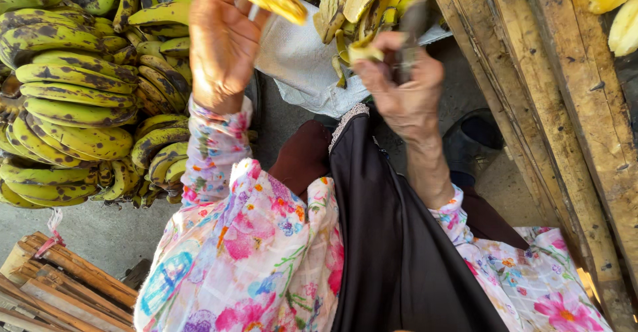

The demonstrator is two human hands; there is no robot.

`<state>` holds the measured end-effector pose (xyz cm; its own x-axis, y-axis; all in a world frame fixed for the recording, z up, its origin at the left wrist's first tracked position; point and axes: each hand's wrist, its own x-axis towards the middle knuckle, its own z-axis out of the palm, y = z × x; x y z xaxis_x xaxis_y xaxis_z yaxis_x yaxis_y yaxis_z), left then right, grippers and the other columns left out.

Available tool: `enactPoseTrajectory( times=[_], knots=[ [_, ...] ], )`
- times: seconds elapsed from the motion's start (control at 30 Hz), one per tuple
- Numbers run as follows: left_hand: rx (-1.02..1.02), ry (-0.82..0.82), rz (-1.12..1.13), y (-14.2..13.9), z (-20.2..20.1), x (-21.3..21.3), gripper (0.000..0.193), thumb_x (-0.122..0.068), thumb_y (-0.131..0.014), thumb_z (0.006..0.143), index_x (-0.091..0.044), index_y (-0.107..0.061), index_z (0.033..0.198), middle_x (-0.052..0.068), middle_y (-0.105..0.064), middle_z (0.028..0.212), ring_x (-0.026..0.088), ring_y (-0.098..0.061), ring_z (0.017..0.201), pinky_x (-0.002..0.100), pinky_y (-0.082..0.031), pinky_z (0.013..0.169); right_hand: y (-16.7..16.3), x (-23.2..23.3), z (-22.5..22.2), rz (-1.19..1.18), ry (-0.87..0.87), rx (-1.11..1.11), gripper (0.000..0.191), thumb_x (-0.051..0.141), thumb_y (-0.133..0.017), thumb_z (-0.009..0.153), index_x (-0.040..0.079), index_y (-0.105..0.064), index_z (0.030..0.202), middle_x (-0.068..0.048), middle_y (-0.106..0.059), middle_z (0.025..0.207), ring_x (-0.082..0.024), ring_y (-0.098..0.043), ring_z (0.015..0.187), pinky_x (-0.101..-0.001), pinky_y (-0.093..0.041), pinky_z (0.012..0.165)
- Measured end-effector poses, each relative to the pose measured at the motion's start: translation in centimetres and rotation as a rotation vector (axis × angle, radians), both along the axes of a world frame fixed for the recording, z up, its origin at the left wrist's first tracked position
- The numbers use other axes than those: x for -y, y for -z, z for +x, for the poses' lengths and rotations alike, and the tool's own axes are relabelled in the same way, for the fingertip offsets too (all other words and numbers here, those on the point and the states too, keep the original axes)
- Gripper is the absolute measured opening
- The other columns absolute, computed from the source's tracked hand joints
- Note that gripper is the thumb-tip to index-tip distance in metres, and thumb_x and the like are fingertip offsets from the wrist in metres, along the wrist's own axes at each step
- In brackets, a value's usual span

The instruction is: The person sits on the ground and peels bananas one at a time using a small knife, cutting the peel and removing it by hand. Peeled bananas are placed on a pile to the side and peels collect on a white sack.

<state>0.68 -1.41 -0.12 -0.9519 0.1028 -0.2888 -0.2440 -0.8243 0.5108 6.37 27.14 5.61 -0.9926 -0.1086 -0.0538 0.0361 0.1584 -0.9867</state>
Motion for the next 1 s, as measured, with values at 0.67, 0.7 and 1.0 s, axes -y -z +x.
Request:
enactPoseTrajectory(
  times=[0.67,0.7,1.0],
  knots=[
    [-0.204,0.488,-0.144,-7.0,0.2,-5.2,0.044,-0.028,-0.065,0.116,0.005,-0.052,0.143,0.020,-0.067,0.133,0.024,-0.070,0.120,0.037,-0.057,0.109,0.1,0.5,-0.8,-0.033,-0.098,-0.108,0.040,0.038,-0.071,0.111,0.003,-0.072,0.130,-0.007,-0.071,0.105,-0.015,-0.069,0.096,-0.0286,-0.057,0.085],
    [-0.220,0.486,-0.138,-7.0,0.1,-5.2,0.044,-0.028,-0.065,0.117,0.005,-0.052,0.143,0.019,-0.067,0.133,0.024,-0.069,0.122,0.037,-0.057,0.111,0.2,0.5,-0.8,-0.013,-0.086,-0.102,0.038,0.036,-0.070,0.111,0.003,-0.072,0.129,-0.007,-0.071,0.105,-0.014,-0.069,0.094,-0.0283,-0.056,0.083],
    [-0.234,0.577,-0.149,-7.9,0.2,-5.0,0.046,-0.026,-0.068,0.110,0.002,-0.054,0.144,0.012,-0.064,0.135,0.020,-0.064,0.129,0.035,-0.050,0.116,2.0,1.2,0.4,0.205,0.091,-0.097,0.022,0.020,-0.065,0.114,-0.001,-0.067,0.109,-0.005,-0.065,0.082,-0.013,-0.061,0.073,-0.0309,-0.049,0.069]
  ],
)
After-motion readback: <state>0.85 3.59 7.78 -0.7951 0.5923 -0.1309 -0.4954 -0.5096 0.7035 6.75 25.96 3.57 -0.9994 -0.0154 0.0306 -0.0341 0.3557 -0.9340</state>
